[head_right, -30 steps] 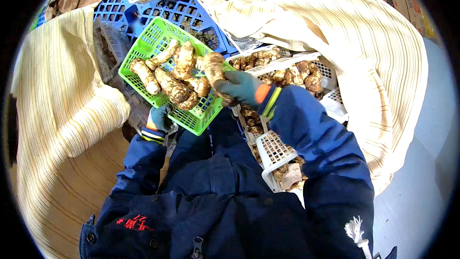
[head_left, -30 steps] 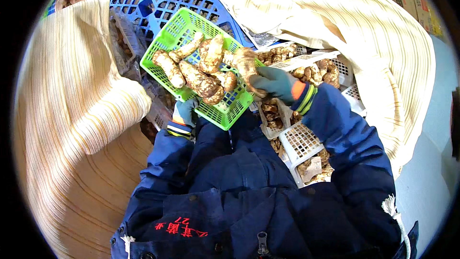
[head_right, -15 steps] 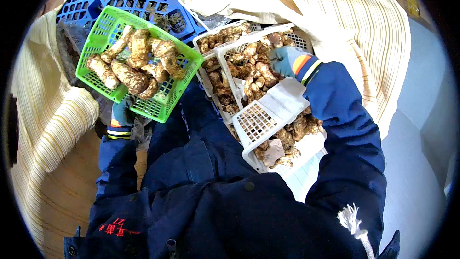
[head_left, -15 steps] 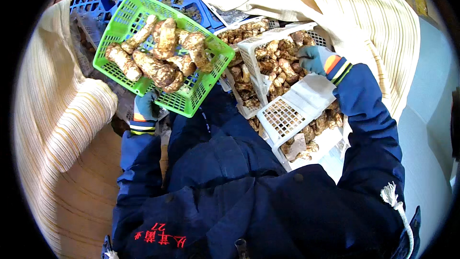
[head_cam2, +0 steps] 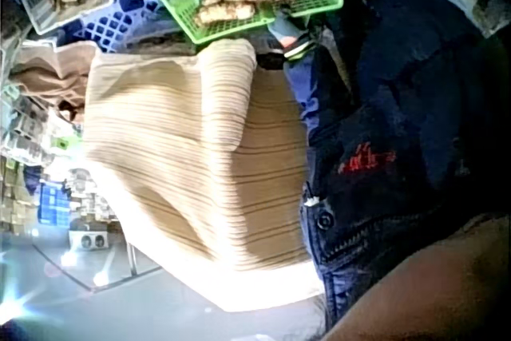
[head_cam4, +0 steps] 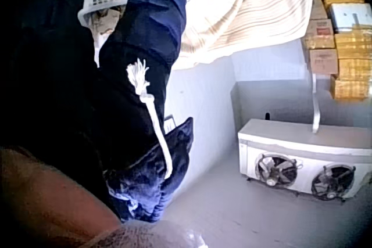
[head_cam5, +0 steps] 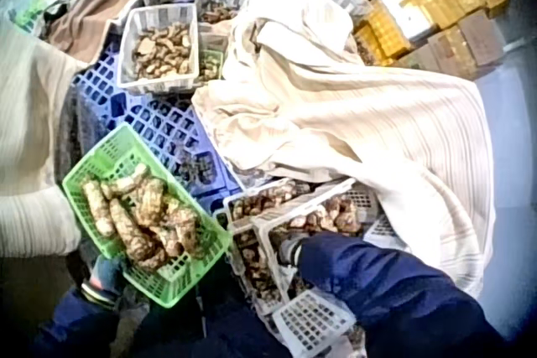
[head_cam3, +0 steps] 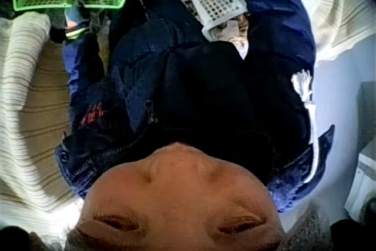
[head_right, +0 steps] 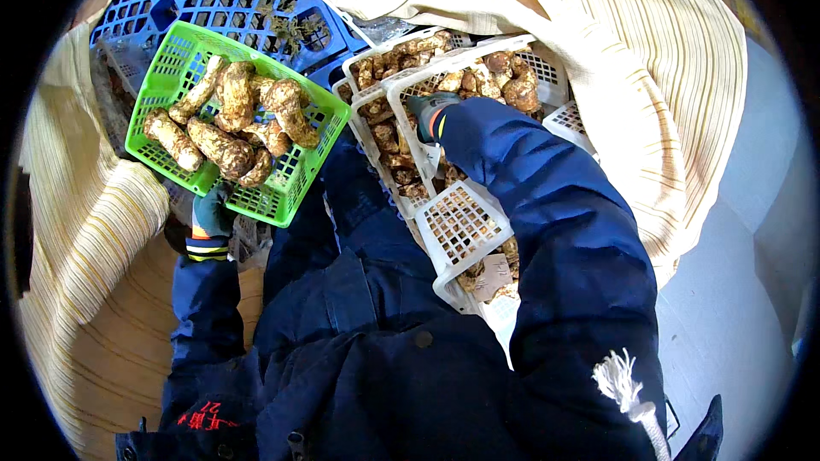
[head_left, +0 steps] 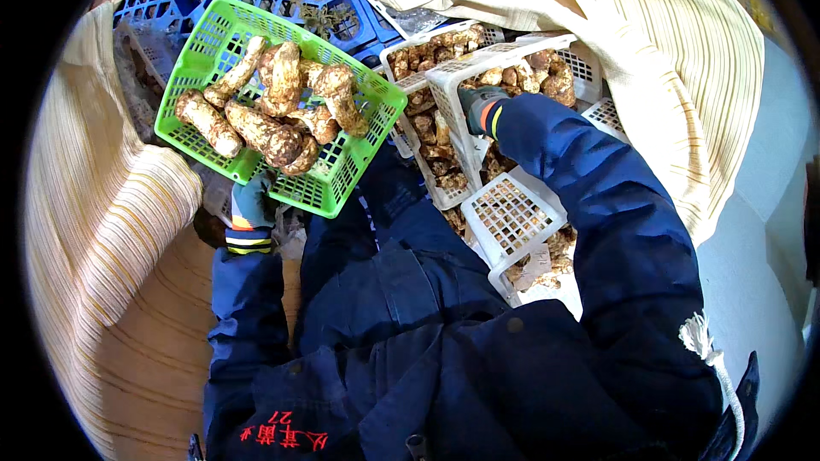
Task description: The person carries a green plastic basket through a warehouse facility and sorts matsutake mushrooms from large white crates into the green basket by hand.
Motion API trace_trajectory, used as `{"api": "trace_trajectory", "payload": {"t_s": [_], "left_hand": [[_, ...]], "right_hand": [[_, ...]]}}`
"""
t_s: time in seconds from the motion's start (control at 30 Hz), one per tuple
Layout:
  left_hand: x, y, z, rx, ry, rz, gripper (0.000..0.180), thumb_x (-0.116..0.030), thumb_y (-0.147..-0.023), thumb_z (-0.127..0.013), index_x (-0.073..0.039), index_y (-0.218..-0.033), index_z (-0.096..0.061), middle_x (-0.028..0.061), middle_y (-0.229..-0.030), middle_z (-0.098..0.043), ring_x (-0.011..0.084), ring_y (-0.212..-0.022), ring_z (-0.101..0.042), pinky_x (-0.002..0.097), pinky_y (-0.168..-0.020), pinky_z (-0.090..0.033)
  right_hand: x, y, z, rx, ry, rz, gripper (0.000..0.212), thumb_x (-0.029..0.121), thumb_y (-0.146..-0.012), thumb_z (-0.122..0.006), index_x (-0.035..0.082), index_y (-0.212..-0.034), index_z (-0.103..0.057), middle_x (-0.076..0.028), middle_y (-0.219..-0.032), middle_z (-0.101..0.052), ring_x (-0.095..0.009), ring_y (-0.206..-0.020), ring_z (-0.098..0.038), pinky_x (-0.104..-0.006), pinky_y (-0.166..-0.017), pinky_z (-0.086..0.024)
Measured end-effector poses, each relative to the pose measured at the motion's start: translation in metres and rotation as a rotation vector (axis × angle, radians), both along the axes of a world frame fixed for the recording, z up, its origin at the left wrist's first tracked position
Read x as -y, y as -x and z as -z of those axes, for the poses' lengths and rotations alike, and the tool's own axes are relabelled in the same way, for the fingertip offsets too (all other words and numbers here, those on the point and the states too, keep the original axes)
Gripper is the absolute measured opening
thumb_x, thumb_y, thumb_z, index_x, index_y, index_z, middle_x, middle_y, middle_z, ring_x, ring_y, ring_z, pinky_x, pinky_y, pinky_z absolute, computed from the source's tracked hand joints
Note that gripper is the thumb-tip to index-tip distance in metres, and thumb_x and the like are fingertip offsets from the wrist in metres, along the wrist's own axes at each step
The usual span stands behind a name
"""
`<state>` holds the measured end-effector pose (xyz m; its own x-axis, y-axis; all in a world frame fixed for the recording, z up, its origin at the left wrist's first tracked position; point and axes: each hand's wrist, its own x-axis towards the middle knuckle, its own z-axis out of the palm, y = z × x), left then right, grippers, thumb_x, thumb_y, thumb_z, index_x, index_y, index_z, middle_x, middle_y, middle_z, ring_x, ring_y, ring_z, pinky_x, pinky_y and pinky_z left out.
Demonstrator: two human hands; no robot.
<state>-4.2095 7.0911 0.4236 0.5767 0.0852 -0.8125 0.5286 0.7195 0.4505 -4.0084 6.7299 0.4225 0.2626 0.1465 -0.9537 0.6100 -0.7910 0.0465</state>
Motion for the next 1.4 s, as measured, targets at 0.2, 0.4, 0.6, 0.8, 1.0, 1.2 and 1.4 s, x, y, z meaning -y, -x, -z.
{"api": "trace_trajectory", "payload": {"t_s": [0.2,0.4,0.6,0.8,1.0,1.2,1.4], "left_hand": [[0.002,-0.005,-0.010,-0.006,-0.021,0.040,0.020,0.003,-0.070,-0.042,-0.003,-0.089,-0.047,0.0063,-0.079,-0.049,0.0207,-0.080,-0.052,0.0359,-0.073,-0.046],[-0.036,0.041,0.041,0.219,0.048,0.052,0.033,0.000,-0.072,-0.047,-0.003,-0.106,-0.048,0.0074,-0.094,-0.053,0.0222,-0.087,-0.054,0.0379,-0.075,-0.046],[-0.006,0.008,0.011,0.026,-0.083,-0.029,0.038,0.004,-0.068,-0.042,0.004,-0.105,-0.047,0.0110,-0.091,-0.054,0.0226,-0.080,-0.055,0.0340,-0.071,-0.047],[-0.008,0.017,0.027,0.047,-0.090,-0.019,0.043,0.004,-0.066,-0.042,0.003,-0.108,-0.046,0.0118,-0.091,-0.055,0.0223,-0.078,-0.056,0.0322,-0.069,-0.048],[-0.003,0.011,0.019,0.031,-0.080,-0.033,0.045,0.002,-0.065,-0.042,0.003,-0.110,-0.046,0.0097,-0.089,-0.055,0.0207,-0.077,-0.055,0.0311,-0.069,-0.047],[-0.002,0.005,0.008,0.049,-0.029,0.001,0.053,0.003,-0.064,-0.044,0.002,-0.117,-0.041,0.0133,-0.106,-0.052,0.0269,-0.095,-0.053,0.0383,-0.082,-0.046],[-0.008,0.018,0.036,0.059,-0.025,0.021,0.042,0.002,-0.067,-0.045,0.002,-0.108,-0.046,0.0112,-0.097,-0.054,0.0251,-0.087,-0.055,0.0372,-0.077,-0.047]], "right_hand": [[0.046,-0.063,-0.044,0.185,-0.280,1.024,0.049,0.032,-0.061,-0.070,0.002,-0.098,-0.060,-0.012,-0.084,-0.062,-0.022,-0.072,-0.058,-0.0329,-0.066,-0.048],[0.056,-0.089,-0.073,-0.083,-0.258,1.643,0.025,0.022,-0.076,-0.062,0.006,-0.095,-0.059,-0.008,-0.077,-0.060,-0.014,-0.061,-0.056,-0.0272,-0.057,-0.046],[0.130,-0.122,-0.089,-0.083,-0.174,-0.316,0.019,0.013,-0.069,-0.060,-0.001,-0.081,-0.062,-0.007,-0.074,-0.062,-0.019,-0.064,-0.058,-0.0302,-0.058,-0.048],[0.134,-0.111,-0.069,0.189,-0.045,0.597,0.089,0.029,-0.053,-0.074,-0.002,-0.126,-0.034,-0.021,-0.116,-0.049,-0.029,-0.101,-0.052,-0.0350,-0.081,-0.043],[0.122,-0.099,-0.028,0.247,0.173,0.561,0.096,0.042,-0.054,-0.073,0.002,-0.130,-0.029,-0.022,-0.123,-0.043,-0.031,-0.112,-0.044,-0.0348,-0.091,-0.038],[0.067,-0.055,-0.093,0.204,0.080,0.496,0.075,0.044,-0.063,-0.066,0.004,-0.123,-0.043,-0.019,-0.116,-0.050,-0.030,-0.105,-0.050,-0.0317,-0.089,-0.040],[0.010,-0.006,-0.117,0.146,-0.072,0.665,0.074,0.044,-0.065,-0.065,0.003,-0.122,-0.040,-0.020,-0.104,-0.056,-0.028,-0.093,-0.056,-0.0322,-0.080,-0.044]]}}
